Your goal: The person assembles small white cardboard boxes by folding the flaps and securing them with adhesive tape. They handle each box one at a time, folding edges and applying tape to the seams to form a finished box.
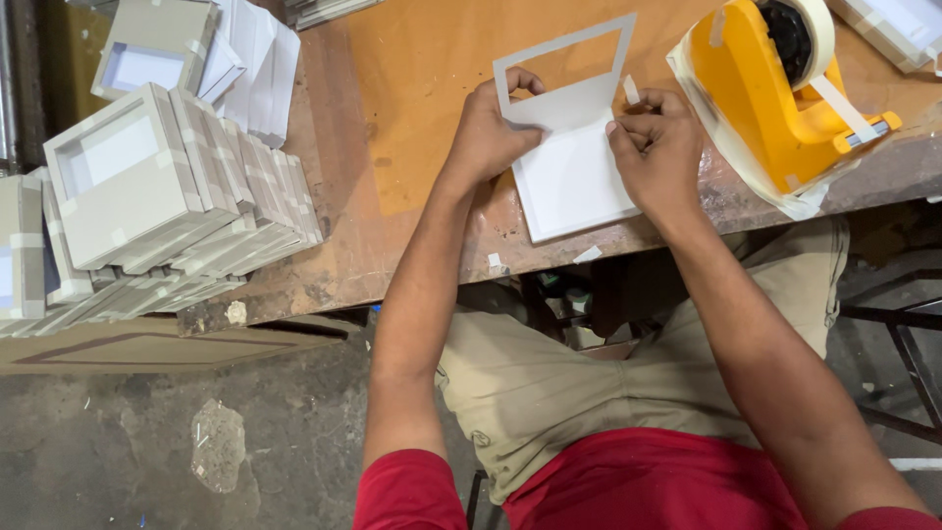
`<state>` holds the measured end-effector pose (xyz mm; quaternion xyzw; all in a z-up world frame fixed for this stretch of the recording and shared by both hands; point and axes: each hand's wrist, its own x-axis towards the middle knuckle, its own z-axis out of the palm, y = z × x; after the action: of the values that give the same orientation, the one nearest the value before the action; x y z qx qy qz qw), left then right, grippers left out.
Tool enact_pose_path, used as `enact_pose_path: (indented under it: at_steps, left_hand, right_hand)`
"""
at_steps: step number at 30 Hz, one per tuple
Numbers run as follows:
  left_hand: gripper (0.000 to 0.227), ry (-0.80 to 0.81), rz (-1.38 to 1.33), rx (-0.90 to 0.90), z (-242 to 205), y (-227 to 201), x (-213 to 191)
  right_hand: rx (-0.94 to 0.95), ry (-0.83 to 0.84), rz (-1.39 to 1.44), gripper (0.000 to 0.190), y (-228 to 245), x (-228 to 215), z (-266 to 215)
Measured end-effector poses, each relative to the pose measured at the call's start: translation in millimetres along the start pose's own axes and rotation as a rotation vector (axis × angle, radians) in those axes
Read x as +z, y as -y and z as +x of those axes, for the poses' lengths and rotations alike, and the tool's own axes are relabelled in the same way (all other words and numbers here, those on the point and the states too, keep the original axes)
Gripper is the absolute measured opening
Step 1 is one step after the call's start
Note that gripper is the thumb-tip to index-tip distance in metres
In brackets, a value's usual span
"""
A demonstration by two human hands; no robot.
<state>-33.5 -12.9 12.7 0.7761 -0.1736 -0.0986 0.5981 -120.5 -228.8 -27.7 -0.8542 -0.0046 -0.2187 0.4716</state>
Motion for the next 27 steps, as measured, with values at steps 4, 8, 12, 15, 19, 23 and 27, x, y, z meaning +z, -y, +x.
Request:
enact_pose_path:
  at_steps: [4,8,12,15,19,23,27]
  left_hand:
    - [0.025,0.022,-0.095,0.088,-1.0,4.9,-0.2]
    - [0.022,-0.057,0.009,0.316,3.0,5.9,-4.7]
    - [0.023,-0.058,0.09,0.415,5.1,9.3,-7.1]
    - [0.022,-0.043,0.181,0.324,4.1,14.4,-6.8]
    - [0.022,-0.043,0.119,0.387,8.4,12.1,-6.7]
    - [0.016,-0.302,-0.101,0.36,-1.0,3.7,-2.4]
    - [0.015,-0.291,-0.24,0.556,-8.0,-8.2,-10.8]
  right_hand:
    - [-0.008,0.006,0.08,0.007,-5.1,-1.3,1.1]
    - [0.032,0.025,0.26,0.008,-9.3,-3.5,7.8]
    - [0.051,0.115,0.228,0.015,-17.8,-8.0,13.3]
    - [0.085,0.242,0.118,0.015,-20.1,-11.4,18.3]
    - [0.121,0.25,0.118,0.017,-3.7,-14.2,27.3]
    - [0.171,0.174,0.417,0.027,20.2,-23.5,32.7]
    - [-0.074,0.081,0.453,0.026,33.7,-23.1,30.5]
